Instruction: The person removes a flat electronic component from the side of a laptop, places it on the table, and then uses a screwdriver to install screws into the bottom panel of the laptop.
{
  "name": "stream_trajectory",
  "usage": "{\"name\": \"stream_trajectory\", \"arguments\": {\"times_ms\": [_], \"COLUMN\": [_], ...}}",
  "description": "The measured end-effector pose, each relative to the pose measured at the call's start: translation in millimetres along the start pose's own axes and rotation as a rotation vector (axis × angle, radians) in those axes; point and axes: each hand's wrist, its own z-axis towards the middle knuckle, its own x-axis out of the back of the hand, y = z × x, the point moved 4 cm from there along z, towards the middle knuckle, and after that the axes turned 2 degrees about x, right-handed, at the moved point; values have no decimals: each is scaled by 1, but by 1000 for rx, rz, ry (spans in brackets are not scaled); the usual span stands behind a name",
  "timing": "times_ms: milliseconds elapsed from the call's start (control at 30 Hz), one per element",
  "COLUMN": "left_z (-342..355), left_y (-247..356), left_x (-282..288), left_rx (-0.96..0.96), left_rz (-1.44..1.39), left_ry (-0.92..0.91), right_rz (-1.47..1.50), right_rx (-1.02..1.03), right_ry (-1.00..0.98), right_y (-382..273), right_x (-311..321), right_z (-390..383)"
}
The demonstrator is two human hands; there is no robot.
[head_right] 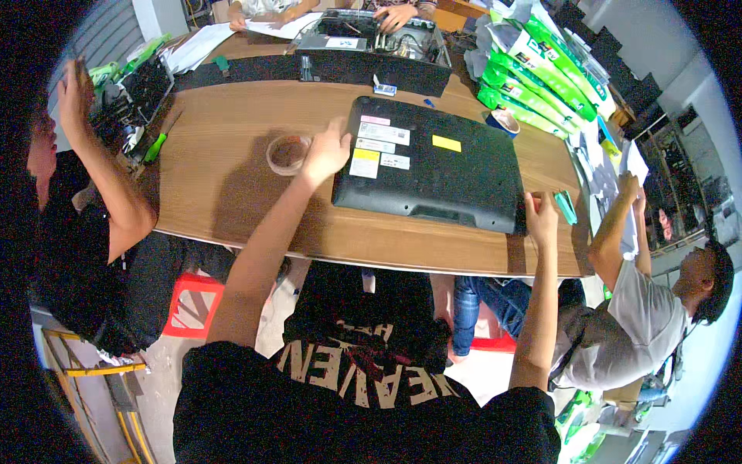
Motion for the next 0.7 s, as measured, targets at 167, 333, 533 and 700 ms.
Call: {"name": "stream_trajectory", "arguments": {"times_ms": [167, 333, 533, 700], "left_z": [7, 12, 24, 23], "left_y": [-19, -13, -26, -14], "left_x": [-13, 0, 5, 11], "left_rx": [42, -275, 301, 340], "left_rz": [34, -11, -334, -416], "left_ry": [56, 221, -280, -349], "right_rz": [-111, -103, -46, -53], "right_rx": [30, -9, -42, -99], "right_ry": [30, 44, 43, 25], "right_y": [0, -11, -12, -12], "right_x": [-18, -13, -16, -17], "right_z": [-5, -8, -11, -10]}}
